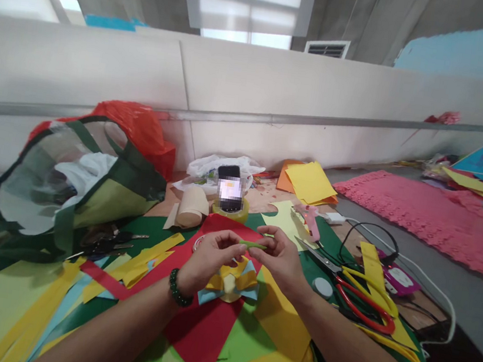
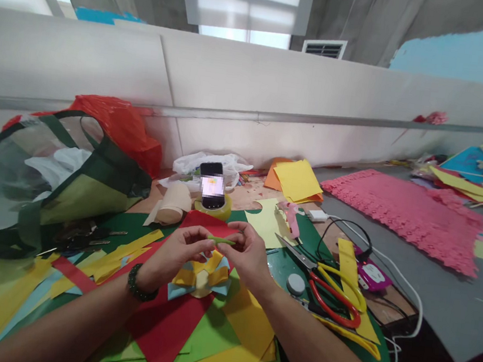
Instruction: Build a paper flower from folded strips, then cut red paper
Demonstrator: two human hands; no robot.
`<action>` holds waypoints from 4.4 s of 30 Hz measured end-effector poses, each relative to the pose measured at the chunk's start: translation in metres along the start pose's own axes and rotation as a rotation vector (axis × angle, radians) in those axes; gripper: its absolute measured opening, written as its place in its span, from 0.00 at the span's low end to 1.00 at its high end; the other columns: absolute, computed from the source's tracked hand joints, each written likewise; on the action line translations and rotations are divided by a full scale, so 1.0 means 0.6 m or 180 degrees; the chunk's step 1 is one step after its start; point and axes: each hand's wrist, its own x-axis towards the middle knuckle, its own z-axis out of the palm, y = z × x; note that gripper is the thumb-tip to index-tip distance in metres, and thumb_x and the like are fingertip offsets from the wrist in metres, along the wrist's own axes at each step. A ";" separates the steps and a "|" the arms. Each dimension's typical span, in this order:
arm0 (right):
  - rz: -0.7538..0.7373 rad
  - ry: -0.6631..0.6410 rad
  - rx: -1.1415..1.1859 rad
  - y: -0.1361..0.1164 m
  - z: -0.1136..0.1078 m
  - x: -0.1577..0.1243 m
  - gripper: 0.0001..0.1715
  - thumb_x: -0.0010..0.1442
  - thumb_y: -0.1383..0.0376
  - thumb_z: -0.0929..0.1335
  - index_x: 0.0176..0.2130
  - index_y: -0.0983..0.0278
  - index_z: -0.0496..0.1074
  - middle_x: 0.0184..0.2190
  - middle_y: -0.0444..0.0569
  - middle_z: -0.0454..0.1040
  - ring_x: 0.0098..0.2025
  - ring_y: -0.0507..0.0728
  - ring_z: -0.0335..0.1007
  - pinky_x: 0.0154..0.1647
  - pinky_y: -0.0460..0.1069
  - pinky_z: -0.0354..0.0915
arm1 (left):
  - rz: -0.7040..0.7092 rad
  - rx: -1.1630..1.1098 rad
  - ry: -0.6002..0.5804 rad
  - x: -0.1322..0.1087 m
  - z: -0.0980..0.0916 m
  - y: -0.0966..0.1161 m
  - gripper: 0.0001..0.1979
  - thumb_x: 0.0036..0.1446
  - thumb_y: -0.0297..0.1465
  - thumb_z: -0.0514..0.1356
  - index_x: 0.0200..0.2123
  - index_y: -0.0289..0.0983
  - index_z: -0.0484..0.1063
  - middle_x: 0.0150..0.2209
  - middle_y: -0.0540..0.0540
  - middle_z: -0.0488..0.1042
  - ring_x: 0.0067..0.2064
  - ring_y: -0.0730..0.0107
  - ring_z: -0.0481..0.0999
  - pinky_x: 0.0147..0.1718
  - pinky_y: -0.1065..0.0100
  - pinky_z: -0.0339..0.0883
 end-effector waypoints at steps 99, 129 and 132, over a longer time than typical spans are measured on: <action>0.0300 -0.0130 -0.4895 -0.115 -0.270 -0.105 0.29 0.57 0.66 0.66 0.58 0.65 0.63 0.51 0.56 0.73 0.49 0.60 0.71 0.44 0.49 0.63 | -0.0607 0.0196 -0.0398 -0.020 0.010 0.026 0.19 0.33 0.42 0.74 0.18 0.35 0.74 0.21 0.49 0.73 0.25 0.73 0.70 0.24 0.73 0.64; 0.0242 -0.1763 -0.3048 -0.121 -0.166 -0.160 0.44 0.55 0.35 0.61 0.58 0.58 0.69 0.46 0.56 0.75 0.46 0.66 0.72 0.45 0.55 0.69 | -0.0468 0.0018 -0.0535 -0.033 0.018 0.028 0.16 0.36 0.39 0.73 0.17 0.35 0.73 0.19 0.50 0.73 0.22 0.76 0.69 0.25 0.73 0.63; 0.0212 -0.1666 -0.3088 -0.123 -0.161 -0.160 0.46 0.53 0.33 0.61 0.57 0.59 0.70 0.43 0.56 0.76 0.41 0.65 0.72 0.41 0.53 0.69 | -0.0466 -0.0031 -0.0522 -0.033 0.020 0.028 0.17 0.36 0.39 0.73 0.16 0.35 0.71 0.18 0.51 0.70 0.22 0.76 0.67 0.25 0.73 0.63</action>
